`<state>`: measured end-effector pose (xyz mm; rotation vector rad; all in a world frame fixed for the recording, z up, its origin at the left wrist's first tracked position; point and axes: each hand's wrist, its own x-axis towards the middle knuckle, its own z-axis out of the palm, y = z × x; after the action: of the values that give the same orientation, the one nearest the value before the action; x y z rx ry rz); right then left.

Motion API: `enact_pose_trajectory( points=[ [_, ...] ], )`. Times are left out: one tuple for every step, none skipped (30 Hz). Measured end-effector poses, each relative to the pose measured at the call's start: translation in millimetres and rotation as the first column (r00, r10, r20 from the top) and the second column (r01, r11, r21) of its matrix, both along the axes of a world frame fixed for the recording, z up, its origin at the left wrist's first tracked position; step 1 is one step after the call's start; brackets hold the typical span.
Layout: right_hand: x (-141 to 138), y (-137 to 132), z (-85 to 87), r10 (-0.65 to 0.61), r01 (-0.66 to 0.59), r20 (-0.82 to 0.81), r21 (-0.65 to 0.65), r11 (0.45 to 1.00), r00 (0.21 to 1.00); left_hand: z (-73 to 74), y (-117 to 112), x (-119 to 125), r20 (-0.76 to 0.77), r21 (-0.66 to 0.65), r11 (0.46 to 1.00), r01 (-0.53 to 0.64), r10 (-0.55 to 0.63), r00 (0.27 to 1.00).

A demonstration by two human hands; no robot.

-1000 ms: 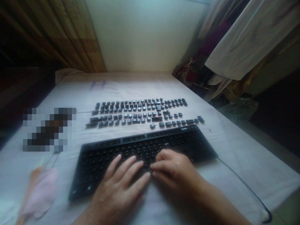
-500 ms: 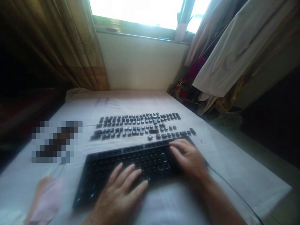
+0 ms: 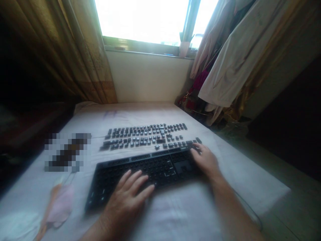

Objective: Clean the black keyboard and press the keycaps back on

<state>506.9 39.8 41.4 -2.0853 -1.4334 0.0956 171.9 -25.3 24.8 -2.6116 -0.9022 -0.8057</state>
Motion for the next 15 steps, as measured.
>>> enact_pose_trajectory(
  points=[
    [0,0,1.0,-0.002,0.002,-0.002,0.0,1.0,1.0,1.4,0,-1,-0.008,0.008,1.0,0.007,-0.007,1.0],
    [-1,-1,1.8,-0.005,0.005,-0.003,0.0,1.0,1.0,2.7,-1,-2,0.003,0.014,1.0,0.011,-0.011,1.0],
    [-1,-1,2.5,-0.008,0.008,-0.003,0.001,1.0,1.0,3.6,-1,-2,0.023,0.017,1.0,0.013,-0.014,1.0],
    [-2,-1,2.9,-0.01,0.01,-0.003,0.002,1.0,1.0,4.2,-2,-3,0.04,0.016,1.0,0.017,-0.017,0.999],
    [-2,-2,3.3,-0.011,0.011,-0.003,0.004,1.0,1.0,4.5,-3,-4,0.063,0.013,1.0,0.012,-0.012,0.998],
    [-3,-2,3.5,-0.011,0.011,-0.002,0.005,1.0,1.0,4.3,-3,-4,0.071,0.012,1.0,0.01,-0.011,0.997],
    [-4,-2,3.8,-0.011,0.011,-0.001,0.005,1.0,1.0,3.5,-4,-5,0.066,0.019,1.0,0.017,-0.019,0.998],
    [-5,-2,4.1,-0.009,0.009,0.0,0.004,1.0,1.0,2.0,-3,-7,0.059,0.033,0.999,0.026,-0.028,0.998],
    [-6,-2,4.5,-0.007,0.007,0.002,0.002,1.0,1.0,-0.1,-3,-8,0.059,0.051,0.998,0.033,-0.036,0.998],
    [-7,-3,4.9,-0.006,0.006,0.003,0.0,1.0,1.0,-2.7,-2,-10,0.075,0.074,0.997,0.037,-0.043,0.996],
    [-7,-3,5.5,-0.006,0.006,0.004,-0.003,1.0,1.0,-5.6,-1,-11,0.109,0.097,0.995,0.034,-0.044,0.993],
    [-8,-3,6.1,-0.004,0.004,0.004,-0.005,1.0,1.0,-8.4,0,-13,0.118,0.103,0.994,0.033,-0.045,0.992],
    [-9,-3,6.7,-0.002,0.002,0.004,-0.007,1.0,1.0,-11.1,1,-14,0.127,0.103,0.994,0.026,-0.039,0.991],
    [-9,-4,7.4,-0.001,0.001,0.001,-0.01,1.0,1.0,-13.2,2,-16,0.128,0.101,0.995,0.02,-0.033,0.991],
    [-10,-4,8.1,0.001,-0.001,-0.002,-0.013,1.0,1.0,-14.7,2,-17,0.125,0.1,0.995,0.015,-0.027,0.992]
  ],
)
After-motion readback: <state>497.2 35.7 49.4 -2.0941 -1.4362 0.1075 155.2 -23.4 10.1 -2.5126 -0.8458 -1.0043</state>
